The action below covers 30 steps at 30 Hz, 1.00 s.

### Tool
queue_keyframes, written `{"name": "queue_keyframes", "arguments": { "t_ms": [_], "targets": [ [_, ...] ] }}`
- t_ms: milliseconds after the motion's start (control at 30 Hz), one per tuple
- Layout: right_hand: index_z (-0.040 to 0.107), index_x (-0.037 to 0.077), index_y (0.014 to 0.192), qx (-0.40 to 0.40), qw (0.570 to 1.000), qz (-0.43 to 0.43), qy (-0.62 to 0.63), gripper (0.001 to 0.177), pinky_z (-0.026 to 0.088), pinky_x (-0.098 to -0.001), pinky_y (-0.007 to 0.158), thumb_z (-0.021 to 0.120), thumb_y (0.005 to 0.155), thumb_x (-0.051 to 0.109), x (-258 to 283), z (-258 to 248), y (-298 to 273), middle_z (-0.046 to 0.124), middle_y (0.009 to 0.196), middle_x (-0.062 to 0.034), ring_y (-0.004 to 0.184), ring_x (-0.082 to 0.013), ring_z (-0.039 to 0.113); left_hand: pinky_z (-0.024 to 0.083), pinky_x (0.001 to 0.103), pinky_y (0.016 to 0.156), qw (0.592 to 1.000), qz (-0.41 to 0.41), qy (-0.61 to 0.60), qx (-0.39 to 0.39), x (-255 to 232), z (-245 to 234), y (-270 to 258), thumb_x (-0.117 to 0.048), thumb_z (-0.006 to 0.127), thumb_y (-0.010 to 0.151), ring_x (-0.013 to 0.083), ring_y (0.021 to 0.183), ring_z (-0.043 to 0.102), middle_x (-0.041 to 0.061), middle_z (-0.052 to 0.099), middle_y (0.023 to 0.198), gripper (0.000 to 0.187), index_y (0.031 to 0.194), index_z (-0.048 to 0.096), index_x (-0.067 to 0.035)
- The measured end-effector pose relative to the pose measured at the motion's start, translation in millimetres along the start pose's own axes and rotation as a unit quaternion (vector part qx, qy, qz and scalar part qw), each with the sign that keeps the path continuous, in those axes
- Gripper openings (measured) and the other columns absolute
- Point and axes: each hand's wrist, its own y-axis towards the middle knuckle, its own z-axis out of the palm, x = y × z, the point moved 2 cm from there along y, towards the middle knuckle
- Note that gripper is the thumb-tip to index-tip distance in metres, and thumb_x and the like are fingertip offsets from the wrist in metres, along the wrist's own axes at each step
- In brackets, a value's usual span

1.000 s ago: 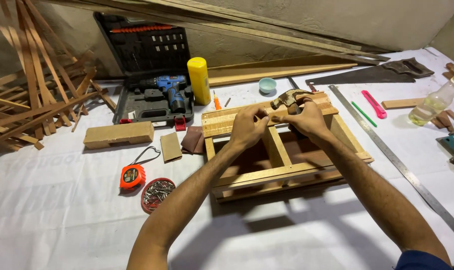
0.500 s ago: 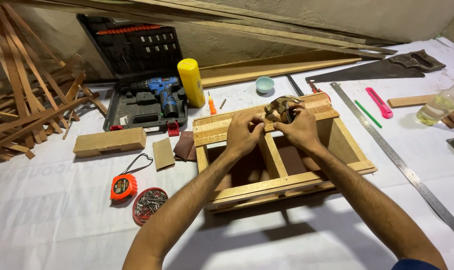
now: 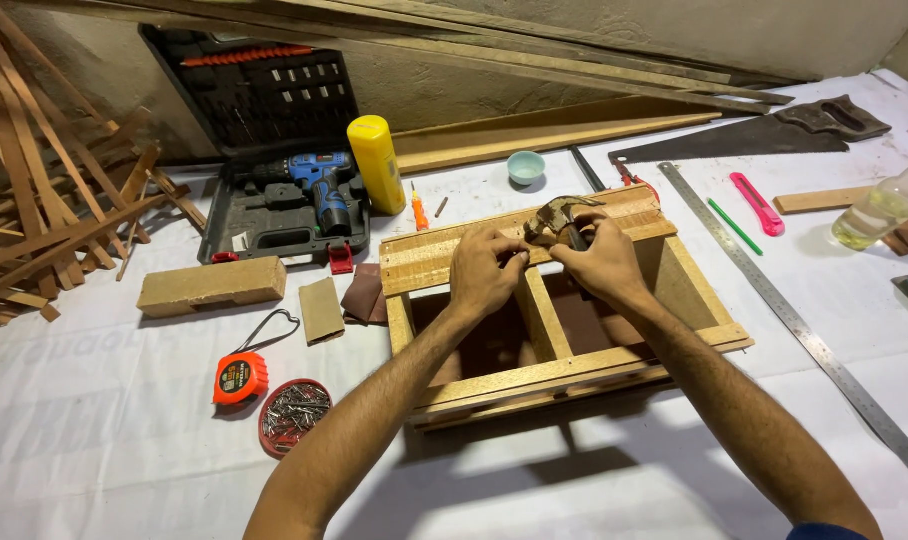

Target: The person hammers nails into a small wooden box frame on a work table, picking nails from a container and driving them with a hammer. They then take a wooden board, place a thin wood strip on it, align it with a metal ruler, and mark a line along it with a pencil.

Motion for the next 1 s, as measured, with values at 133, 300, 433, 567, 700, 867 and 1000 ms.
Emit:
{"name": "queue_keyframes", "arguments": {
  "t_ms": [133, 300, 433, 567, 700, 867, 1000],
  "targets": [
    [0.051, -0.005, 0.135, 0.015, 0.999, 0.015, 0.03, 0.06, 0.056, -0.0283, 0.05, 0.075, 0.085, 0.017, 1.7, -16.0, 4.2, 0.072, 0.099, -0.0203, 0.066, -0.0187, 0.07, 0.044, 0.035, 0.078, 1.0, -0.017, 0.003, 0.002, -2.1, -2.0, 2.2, -0.033, 0.078, 0.09, 0.0171, 0.084, 0.052, -0.001, 0.063, 0.082, 0.016, 0.099, 0.082, -0.02],
    [0.057, -0.005, 0.129, 0.04, 0.98, -0.167, -0.103, 0.051, 0.057, -0.0278, 0.047, 0.069, 0.092, 0.028, 40.2, -40.2, -15.3, 0.072, 0.092, -0.0145, 0.06, -0.0162, 0.07, 0.045, 0.035, 0.08, 1.0, 0.002, -0.008, -0.011, -1.6, -3.1, -0.1, -0.037, 0.079, 0.089, 0.0159, 0.086, 0.054, -0.001, 0.065, 0.082, 0.02, 0.097, 0.083, -0.02],
    [0.062, -0.004, 0.126, 0.036, 0.958, -0.213, -0.192, 0.046, 0.047, -0.0327, 0.04, 0.066, 0.096, 0.031, 43.4, -35.7, -22.8, 0.072, 0.081, -0.0128, 0.05, -0.0191, 0.063, 0.043, 0.037, 0.078, 1.0, 0.001, 0.01, -0.005, -9.9, -8.2, 0.3, -0.044, 0.082, 0.084, 0.017, 0.085, 0.052, 0.001, 0.063, 0.08, 0.028, 0.094, 0.083, -0.018],
    [0.069, 0.0, 0.108, 0.059, 0.955, -0.195, -0.213, 0.031, 0.044, -0.0306, 0.037, 0.062, 0.1, 0.029, 41.6, -33.4, -24.4, 0.067, 0.068, -0.0101, 0.045, -0.0183, 0.056, 0.042, 0.037, 0.077, 1.0, -0.019, 0.005, 0.015, -12.7, -10.6, 1.3, -0.043, 0.079, 0.087, 0.0178, 0.082, 0.05, 0.0, 0.061, 0.079, 0.025, 0.098, 0.084, -0.021],
    [0.067, -0.002, 0.11, 0.021, 0.952, -0.244, -0.183, 0.03, 0.043, -0.0298, 0.033, 0.062, 0.099, 0.026, 52.3, -34.6, -35.2, 0.066, 0.065, -0.0081, 0.041, -0.0146, 0.055, 0.041, 0.034, 0.078, 1.0, -0.012, 0.0, 0.0, 0.0, 0.0, 0.6, -0.04, 0.078, 0.087, 0.0159, 0.083, 0.05, -0.001, 0.062, 0.081, 0.024, 0.097, 0.084, -0.019],
    [0.07, 0.0, 0.103, 0.015, 0.948, -0.257, -0.185, 0.026, 0.041, -0.0302, 0.035, 0.063, 0.1, 0.024, 38.6, -29.7, -31.9, 0.065, 0.064, -0.0074, 0.043, -0.015, 0.053, 0.041, 0.033, 0.079, 1.0, -0.003, 0.004, 0.005, 6.8, 5.0, 2.2, -0.035, 0.077, 0.089, 0.0154, 0.083, 0.049, -0.002, 0.063, 0.082, 0.02, 0.098, 0.083, -0.019],
    [0.071, 0.001, 0.1, 0.023, 0.952, -0.248, -0.18, 0.021, 0.039, -0.0294, 0.037, 0.063, 0.098, 0.021, 49.5, -33.0, -38.8, 0.063, 0.058, -0.0067, 0.043, -0.0144, 0.053, 0.041, 0.034, 0.076, 1.0, -0.006, -0.003, 0.003, 10.0, 7.3, 1.9, -0.036, 0.077, 0.088, 0.0164, 0.08, 0.048, 0.0, 0.061, 0.081, 0.02, 0.097, 0.083, -0.019]
  ]
}}
